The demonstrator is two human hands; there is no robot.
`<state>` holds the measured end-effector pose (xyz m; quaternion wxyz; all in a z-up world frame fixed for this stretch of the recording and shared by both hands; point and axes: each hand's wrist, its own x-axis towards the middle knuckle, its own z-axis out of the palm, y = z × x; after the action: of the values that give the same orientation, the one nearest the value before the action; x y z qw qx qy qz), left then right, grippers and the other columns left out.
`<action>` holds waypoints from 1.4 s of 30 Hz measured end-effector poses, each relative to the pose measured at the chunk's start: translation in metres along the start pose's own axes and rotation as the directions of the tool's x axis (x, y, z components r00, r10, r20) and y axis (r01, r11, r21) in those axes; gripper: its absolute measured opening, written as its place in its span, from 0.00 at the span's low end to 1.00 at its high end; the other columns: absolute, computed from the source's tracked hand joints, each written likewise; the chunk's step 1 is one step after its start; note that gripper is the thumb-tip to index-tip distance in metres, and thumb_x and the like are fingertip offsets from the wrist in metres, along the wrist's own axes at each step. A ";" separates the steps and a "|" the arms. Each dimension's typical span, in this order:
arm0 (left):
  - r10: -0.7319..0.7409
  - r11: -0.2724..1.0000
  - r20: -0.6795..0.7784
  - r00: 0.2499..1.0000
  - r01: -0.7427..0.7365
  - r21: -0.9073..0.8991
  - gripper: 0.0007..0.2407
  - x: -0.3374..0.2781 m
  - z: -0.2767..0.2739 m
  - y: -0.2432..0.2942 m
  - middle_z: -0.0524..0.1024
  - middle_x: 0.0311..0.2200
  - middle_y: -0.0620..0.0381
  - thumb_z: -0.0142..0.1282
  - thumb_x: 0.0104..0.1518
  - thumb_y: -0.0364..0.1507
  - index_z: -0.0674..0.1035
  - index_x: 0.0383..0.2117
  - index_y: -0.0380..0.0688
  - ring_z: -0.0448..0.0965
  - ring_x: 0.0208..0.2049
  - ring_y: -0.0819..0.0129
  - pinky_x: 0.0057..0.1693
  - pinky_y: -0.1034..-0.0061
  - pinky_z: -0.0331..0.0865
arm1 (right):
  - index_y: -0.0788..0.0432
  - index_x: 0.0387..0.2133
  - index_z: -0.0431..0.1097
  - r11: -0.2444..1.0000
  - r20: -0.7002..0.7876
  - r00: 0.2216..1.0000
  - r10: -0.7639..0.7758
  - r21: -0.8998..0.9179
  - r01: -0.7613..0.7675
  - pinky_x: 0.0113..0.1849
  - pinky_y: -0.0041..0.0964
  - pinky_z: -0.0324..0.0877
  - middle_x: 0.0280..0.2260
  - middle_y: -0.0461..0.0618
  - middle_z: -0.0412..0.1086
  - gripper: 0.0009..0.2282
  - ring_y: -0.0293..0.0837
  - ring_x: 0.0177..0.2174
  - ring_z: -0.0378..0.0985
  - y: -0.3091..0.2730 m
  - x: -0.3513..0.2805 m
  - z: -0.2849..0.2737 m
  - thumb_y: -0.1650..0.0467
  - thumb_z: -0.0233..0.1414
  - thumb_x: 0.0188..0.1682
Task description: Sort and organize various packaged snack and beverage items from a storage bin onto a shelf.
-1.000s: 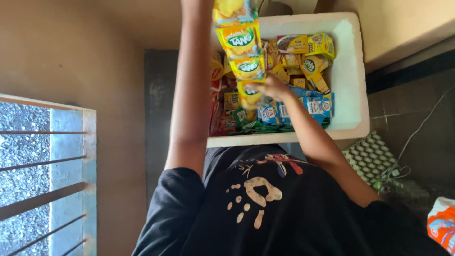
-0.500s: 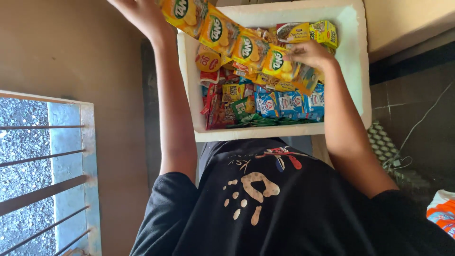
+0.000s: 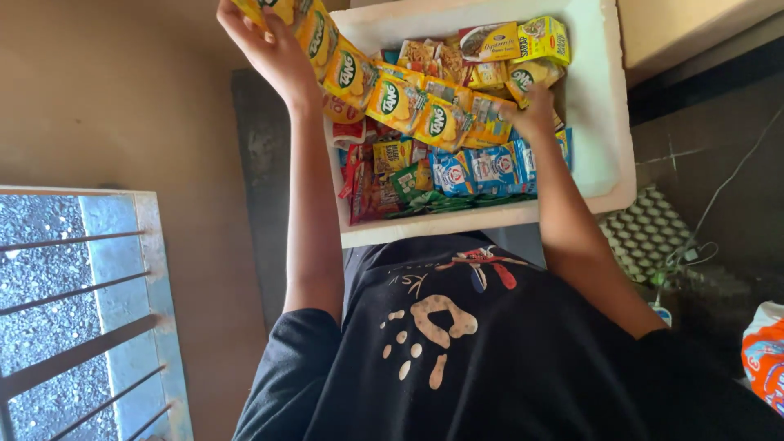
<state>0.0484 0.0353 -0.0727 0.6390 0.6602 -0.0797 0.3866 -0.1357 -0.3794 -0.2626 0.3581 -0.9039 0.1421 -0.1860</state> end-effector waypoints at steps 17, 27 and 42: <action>-0.159 0.937 0.003 0.987 0.152 -0.316 0.22 -0.031 0.022 0.015 0.68 0.60 0.52 0.53 0.70 0.17 0.60 0.68 0.39 0.74 0.54 0.64 0.62 0.69 0.70 | 0.62 0.43 0.73 0.830 -0.093 0.944 0.315 0.509 -0.227 0.41 0.35 0.75 0.40 0.48 0.76 0.09 0.39 0.38 0.78 -0.002 0.006 -0.045 0.74 0.62 0.52; -0.291 0.891 0.136 0.947 0.320 -0.323 0.21 -0.065 0.009 0.056 0.72 0.57 0.46 0.52 0.70 0.19 0.60 0.66 0.41 0.72 0.57 0.63 0.62 0.70 0.70 | 0.59 0.38 0.62 0.889 -0.116 0.949 0.293 0.398 -0.225 0.31 0.37 0.75 0.31 0.45 0.64 0.14 0.38 0.29 0.71 -0.058 -0.009 0.004 0.73 0.62 0.48; -0.510 0.815 0.126 0.851 0.524 -0.246 0.22 -0.054 0.010 0.083 0.71 0.57 0.43 0.50 0.68 0.20 0.58 0.65 0.44 0.72 0.50 0.60 0.46 0.72 0.72 | 0.59 0.41 0.65 0.995 0.140 0.987 0.073 -0.076 -0.063 0.44 0.48 0.69 0.35 0.53 0.70 0.26 0.53 0.37 0.74 -0.068 -0.045 0.012 0.62 0.73 0.38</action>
<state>-0.0341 -0.0085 -0.0397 0.8016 0.5733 0.0331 0.1660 -0.1618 -0.3064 -0.2336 0.3408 -0.9217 0.1535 -0.1033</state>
